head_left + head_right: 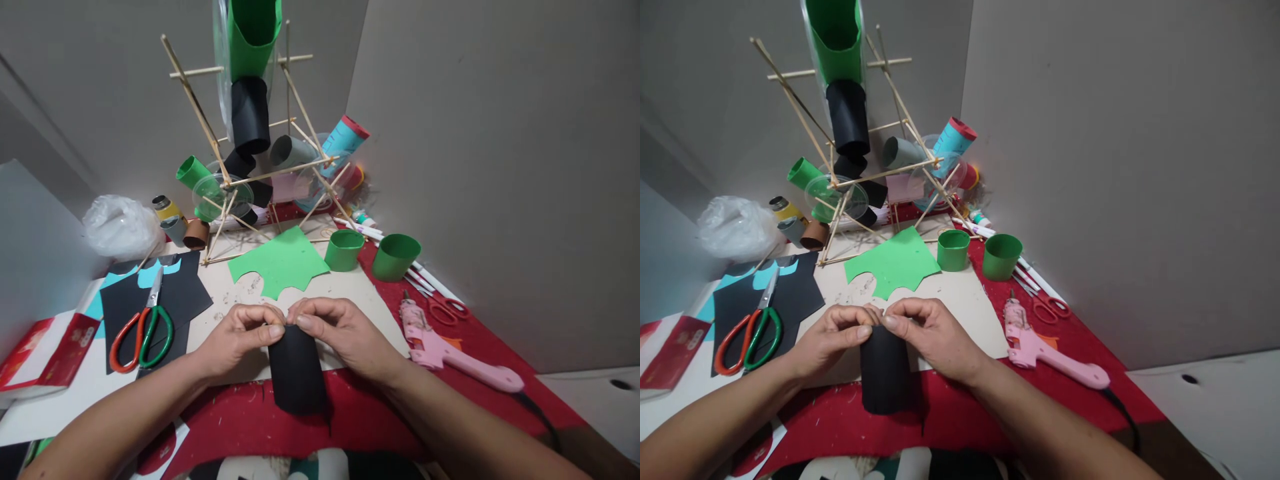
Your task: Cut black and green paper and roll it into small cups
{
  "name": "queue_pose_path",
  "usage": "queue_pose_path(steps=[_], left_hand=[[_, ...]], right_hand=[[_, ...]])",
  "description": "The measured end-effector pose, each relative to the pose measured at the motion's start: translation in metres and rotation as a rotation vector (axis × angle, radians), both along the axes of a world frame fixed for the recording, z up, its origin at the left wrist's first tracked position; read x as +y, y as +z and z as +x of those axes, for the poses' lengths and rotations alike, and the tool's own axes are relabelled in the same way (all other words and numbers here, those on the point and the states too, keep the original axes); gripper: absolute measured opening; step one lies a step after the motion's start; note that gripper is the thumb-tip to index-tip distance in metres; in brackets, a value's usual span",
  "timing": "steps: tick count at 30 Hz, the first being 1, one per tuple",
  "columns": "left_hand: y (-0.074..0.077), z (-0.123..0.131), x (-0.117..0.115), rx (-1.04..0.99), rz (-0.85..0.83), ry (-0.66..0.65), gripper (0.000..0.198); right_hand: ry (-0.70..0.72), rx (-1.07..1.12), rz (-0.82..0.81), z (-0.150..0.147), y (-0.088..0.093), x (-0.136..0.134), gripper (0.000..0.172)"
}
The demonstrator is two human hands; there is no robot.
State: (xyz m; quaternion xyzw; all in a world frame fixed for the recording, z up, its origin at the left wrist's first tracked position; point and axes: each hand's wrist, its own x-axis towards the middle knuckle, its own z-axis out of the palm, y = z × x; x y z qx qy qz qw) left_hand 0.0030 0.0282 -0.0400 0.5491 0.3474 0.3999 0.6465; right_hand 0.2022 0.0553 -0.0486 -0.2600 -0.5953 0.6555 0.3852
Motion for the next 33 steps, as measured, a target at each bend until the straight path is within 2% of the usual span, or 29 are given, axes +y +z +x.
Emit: queue_pose_path(steps=[6, 10, 17, 22, 26, 33], left_hand=[[0.0019, 0.0016, 0.0012, 0.053, 0.017, 0.014, 0.020], [0.0036, 0.0012, 0.0019, 0.000, -0.008, 0.011, 0.022], [-0.0013, -0.0023, 0.0030, -0.101, -0.150, 0.057, 0.024], [-0.0025, -0.0042, 0.0057, 0.007, -0.088, 0.024, 0.026], [-0.0010, -0.0051, 0.0070, 0.086, -0.063, 0.037, 0.020], [0.0004, -0.0040, 0.0099, -0.125, -0.239, 0.087, 0.025]], right_hand=[[0.013, -0.015, -0.005, -0.0011, -0.0006, -0.0008, 0.034], [-0.053, -0.001, 0.018, -0.0005, -0.0005, 0.0007, 0.034], [-0.039, 0.035, -0.046, -0.0003, -0.0027, 0.0024, 0.029], [-0.033, 0.047, -0.097, -0.0008, -0.0038, 0.0013, 0.030], [-0.027, 0.006, -0.121, -0.0012, -0.0032, 0.0009, 0.033], [-0.055, 0.014, -0.102, 0.0005, -0.0034, 0.0039, 0.037]])
